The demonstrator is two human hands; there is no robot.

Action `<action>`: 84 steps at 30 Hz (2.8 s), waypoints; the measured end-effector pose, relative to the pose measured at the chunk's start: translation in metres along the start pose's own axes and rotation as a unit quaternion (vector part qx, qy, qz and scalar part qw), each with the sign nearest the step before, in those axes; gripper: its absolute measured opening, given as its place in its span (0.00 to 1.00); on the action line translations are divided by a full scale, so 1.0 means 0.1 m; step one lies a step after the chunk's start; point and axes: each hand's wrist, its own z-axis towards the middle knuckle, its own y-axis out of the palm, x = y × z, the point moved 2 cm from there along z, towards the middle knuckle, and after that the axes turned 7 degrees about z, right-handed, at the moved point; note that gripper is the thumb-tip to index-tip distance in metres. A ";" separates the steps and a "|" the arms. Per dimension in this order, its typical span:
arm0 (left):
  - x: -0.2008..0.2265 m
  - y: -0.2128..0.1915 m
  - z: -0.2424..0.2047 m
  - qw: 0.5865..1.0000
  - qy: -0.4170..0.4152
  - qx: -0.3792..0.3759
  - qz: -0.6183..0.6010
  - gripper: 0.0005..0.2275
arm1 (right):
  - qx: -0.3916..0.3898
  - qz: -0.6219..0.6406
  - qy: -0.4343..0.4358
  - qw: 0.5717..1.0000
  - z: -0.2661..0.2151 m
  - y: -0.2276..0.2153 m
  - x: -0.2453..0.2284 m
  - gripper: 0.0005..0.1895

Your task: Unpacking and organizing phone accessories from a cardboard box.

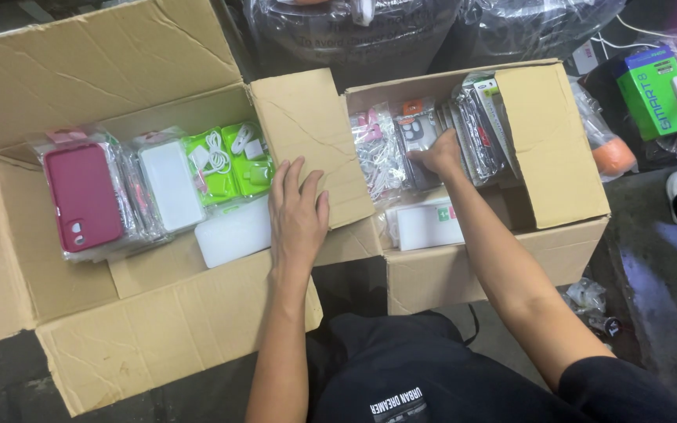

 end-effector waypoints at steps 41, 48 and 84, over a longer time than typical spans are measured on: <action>-0.16 -0.07 -0.05 0.978 -0.056 0.070 -0.191 0.13 | -0.143 0.356 -0.292 0.876 -1.80 -0.96 -1.58 0.23; -0.08 -0.40 -0.02 0.954 -0.084 -0.003 -0.288 0.23 | -0.093 0.266 -0.407 0.869 -2.32 -1.25 -2.01 0.25; -1.78 -0.50 -0.03 0.805 -0.212 -0.091 -0.546 0.26 | -0.303 0.355 -0.192 0.864 -2.34 0.60 -2.53 0.16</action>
